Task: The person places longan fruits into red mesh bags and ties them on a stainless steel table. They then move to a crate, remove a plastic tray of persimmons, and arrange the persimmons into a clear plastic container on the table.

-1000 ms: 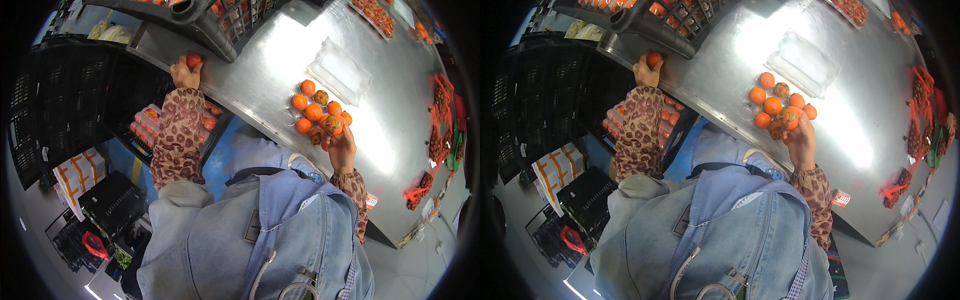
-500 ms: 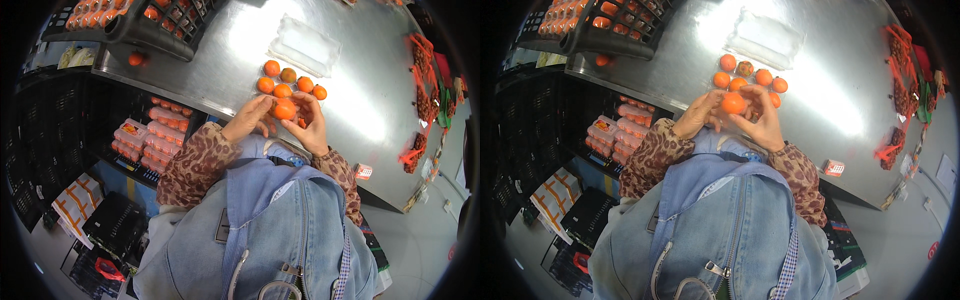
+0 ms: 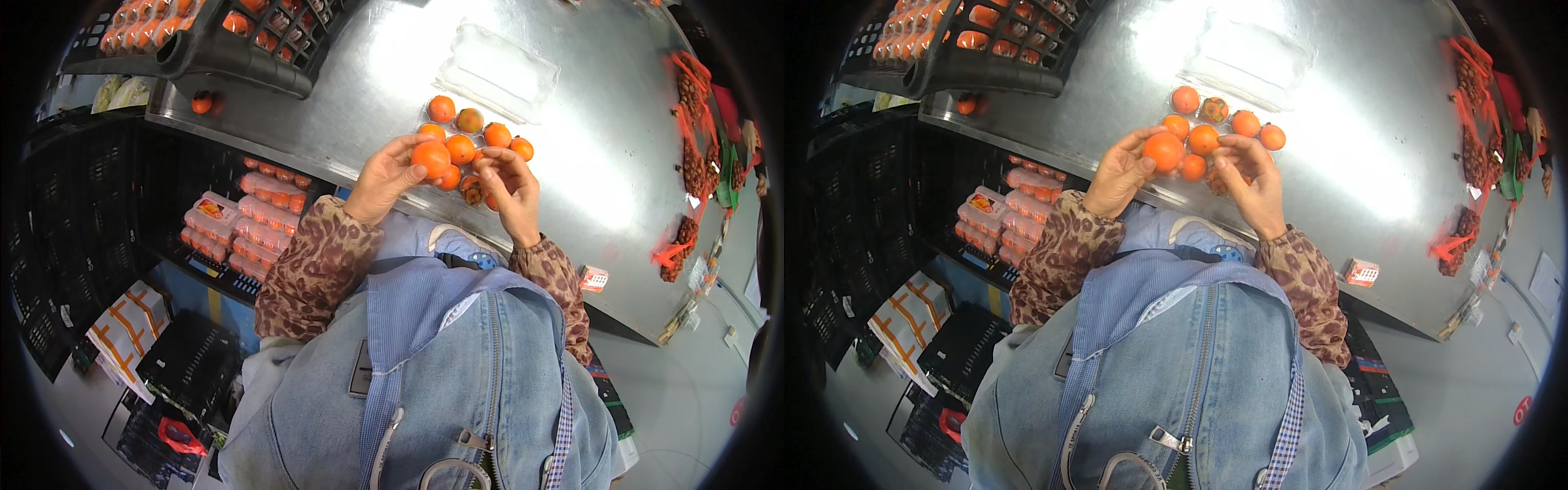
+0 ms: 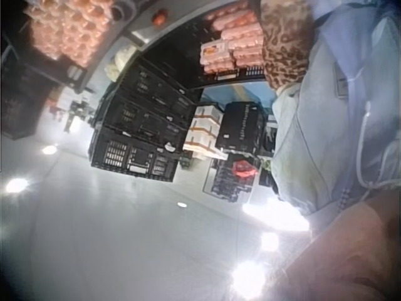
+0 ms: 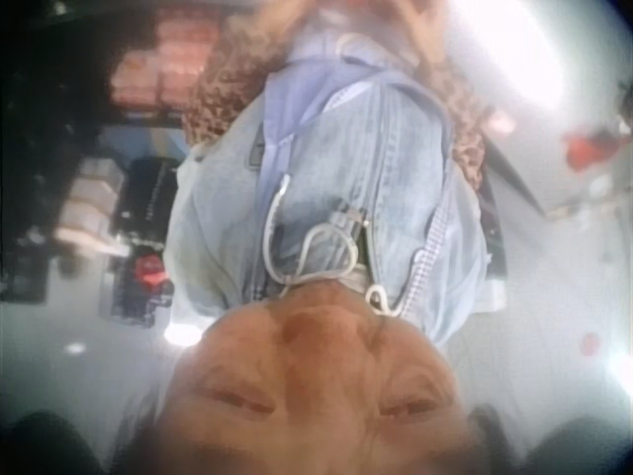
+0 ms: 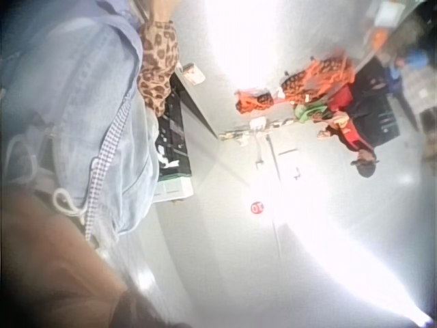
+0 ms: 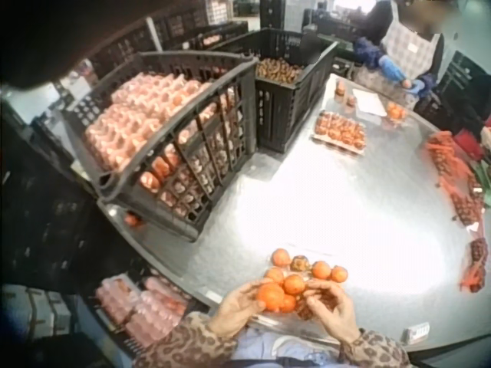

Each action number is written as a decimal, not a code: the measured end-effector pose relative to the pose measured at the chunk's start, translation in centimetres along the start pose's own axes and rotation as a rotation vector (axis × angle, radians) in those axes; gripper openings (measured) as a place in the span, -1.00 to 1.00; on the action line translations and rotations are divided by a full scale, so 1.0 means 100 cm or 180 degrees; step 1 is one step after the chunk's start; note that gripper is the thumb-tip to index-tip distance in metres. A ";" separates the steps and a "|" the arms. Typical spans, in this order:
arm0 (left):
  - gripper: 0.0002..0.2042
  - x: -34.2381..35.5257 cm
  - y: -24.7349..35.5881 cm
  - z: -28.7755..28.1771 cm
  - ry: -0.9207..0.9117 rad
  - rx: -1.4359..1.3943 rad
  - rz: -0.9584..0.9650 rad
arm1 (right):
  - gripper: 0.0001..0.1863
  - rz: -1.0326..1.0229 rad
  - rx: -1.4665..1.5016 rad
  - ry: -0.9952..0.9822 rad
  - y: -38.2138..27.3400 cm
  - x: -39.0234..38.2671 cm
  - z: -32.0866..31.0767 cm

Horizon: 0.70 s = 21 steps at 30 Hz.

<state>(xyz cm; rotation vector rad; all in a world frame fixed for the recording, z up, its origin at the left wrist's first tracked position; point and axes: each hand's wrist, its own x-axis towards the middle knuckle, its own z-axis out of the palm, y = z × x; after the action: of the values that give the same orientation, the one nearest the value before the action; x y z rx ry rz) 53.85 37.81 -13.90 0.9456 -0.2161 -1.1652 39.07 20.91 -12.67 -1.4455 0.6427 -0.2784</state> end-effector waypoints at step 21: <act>-0.56 0.022 -0.016 -0.001 0.0582 0.0774 -0.0508 | -0.57 0.0948 -0.0807 0.1224 0.050 -0.027 -0.099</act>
<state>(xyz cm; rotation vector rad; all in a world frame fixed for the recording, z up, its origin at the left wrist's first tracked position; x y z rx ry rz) 53.71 35.89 -15.84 1.2964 -0.1383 -1.2078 30.31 14.85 -16.82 -1.5241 1.2298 -0.2480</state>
